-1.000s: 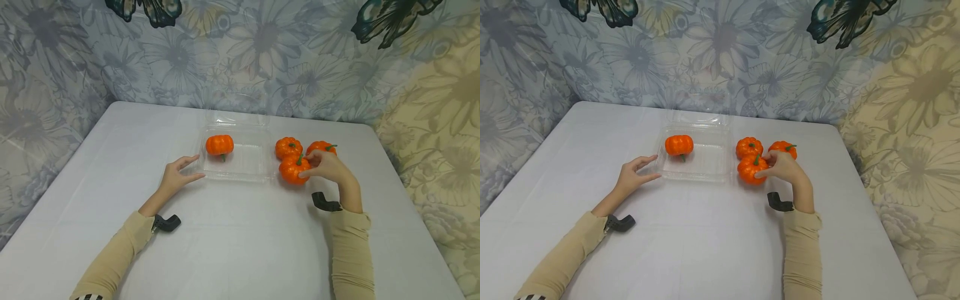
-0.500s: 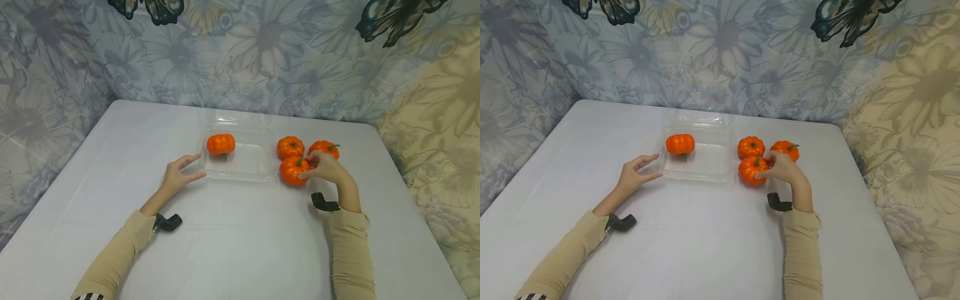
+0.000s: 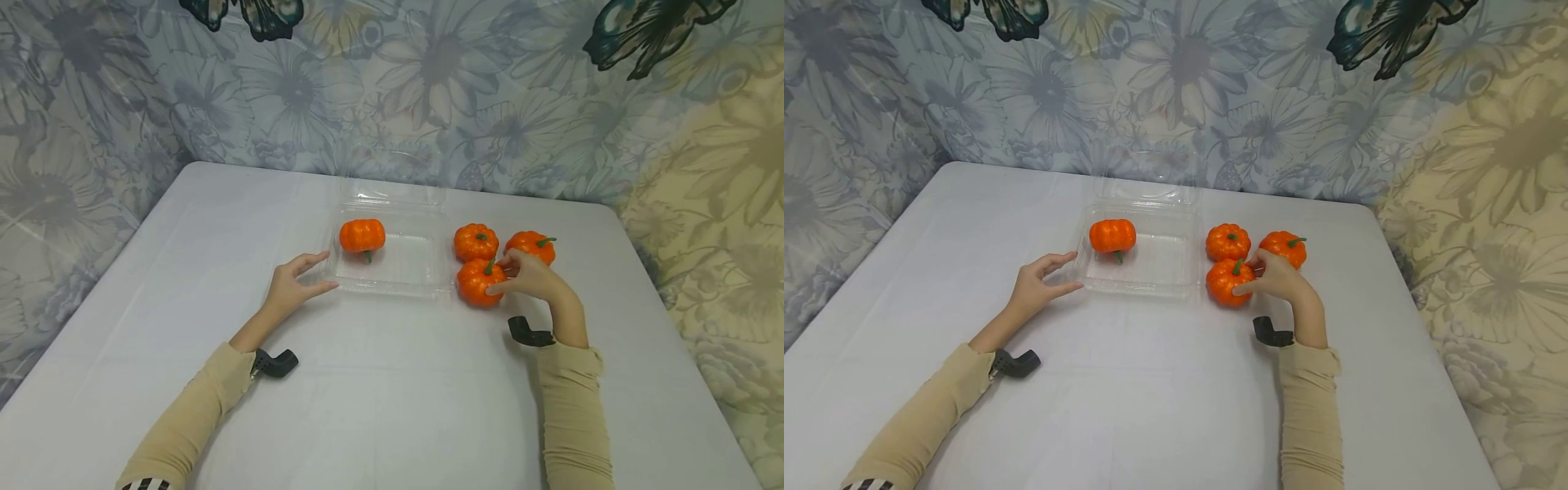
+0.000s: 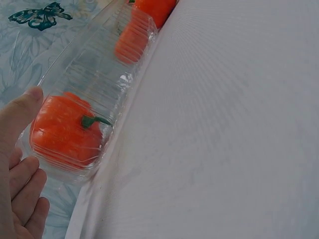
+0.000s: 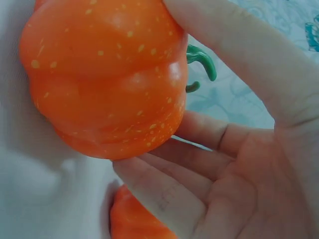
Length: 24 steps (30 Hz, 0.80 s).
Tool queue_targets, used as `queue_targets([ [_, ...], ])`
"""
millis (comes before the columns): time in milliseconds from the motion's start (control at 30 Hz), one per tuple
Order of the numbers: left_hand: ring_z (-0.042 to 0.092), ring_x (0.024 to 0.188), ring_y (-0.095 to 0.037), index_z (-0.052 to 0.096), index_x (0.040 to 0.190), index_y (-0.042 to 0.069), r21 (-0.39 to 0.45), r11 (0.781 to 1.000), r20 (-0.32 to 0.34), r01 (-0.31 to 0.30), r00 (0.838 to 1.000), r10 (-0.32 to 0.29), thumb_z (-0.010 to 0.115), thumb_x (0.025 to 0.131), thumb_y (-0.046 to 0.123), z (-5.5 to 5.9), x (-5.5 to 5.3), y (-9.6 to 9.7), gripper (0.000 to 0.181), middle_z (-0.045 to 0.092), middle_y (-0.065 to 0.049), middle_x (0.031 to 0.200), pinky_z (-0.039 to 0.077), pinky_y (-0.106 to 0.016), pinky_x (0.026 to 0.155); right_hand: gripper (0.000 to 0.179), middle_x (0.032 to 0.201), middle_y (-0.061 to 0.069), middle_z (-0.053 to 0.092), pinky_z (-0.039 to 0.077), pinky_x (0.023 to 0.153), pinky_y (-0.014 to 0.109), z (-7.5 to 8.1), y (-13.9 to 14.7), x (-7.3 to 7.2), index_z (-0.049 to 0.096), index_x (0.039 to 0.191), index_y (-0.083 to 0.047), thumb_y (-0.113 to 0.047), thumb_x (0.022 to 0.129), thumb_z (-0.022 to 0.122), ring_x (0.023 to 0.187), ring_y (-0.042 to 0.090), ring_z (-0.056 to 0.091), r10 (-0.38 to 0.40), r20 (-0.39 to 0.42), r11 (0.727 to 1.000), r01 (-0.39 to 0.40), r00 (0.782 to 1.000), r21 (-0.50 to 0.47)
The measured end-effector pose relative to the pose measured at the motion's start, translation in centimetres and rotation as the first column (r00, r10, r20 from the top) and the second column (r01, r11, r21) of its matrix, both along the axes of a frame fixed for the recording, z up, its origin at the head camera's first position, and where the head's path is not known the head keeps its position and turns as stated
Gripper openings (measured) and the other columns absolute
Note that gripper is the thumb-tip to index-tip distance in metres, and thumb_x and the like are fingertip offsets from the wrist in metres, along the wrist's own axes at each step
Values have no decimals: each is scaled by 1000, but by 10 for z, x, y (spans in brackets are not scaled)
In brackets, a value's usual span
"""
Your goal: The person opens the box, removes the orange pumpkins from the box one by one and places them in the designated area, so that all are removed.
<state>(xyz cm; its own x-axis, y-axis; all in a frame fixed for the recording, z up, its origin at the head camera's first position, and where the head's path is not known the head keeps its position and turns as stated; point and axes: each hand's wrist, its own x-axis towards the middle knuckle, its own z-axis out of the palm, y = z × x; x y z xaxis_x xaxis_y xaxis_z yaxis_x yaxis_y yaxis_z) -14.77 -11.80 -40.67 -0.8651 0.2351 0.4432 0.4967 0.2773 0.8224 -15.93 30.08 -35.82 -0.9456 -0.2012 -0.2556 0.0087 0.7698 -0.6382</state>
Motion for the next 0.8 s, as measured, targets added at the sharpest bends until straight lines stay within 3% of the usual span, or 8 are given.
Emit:
queue_targets([
  [367, 50, 109, -32, 56, 108, -12, 10, 1000, 32, 10, 999, -11, 77, 66, -2, 3, 3, 2, 47, 57, -20, 111, 37, -42, 95, 70, 120, 23, 46, 33, 96, 48, 1, 1, 3, 43, 116, 6, -36, 70, 76, 114, 36, 39, 19, 51, 1000, -18, 999, -18],
  [800, 52, 106, -32, 57, 107, -11, -5, 1000, -12, 5, 1000, -5, 78, 65, -2, 2, 3, 1, 48, 58, -20, 110, 39, -41, 93, 69, 121, 23, 43, 30, 96, 51, 5, 1, 4, 39, 119, 6, -34, 74, 73, 117, 39, 36, 57, 70, 997, -54, 996, -46],
])
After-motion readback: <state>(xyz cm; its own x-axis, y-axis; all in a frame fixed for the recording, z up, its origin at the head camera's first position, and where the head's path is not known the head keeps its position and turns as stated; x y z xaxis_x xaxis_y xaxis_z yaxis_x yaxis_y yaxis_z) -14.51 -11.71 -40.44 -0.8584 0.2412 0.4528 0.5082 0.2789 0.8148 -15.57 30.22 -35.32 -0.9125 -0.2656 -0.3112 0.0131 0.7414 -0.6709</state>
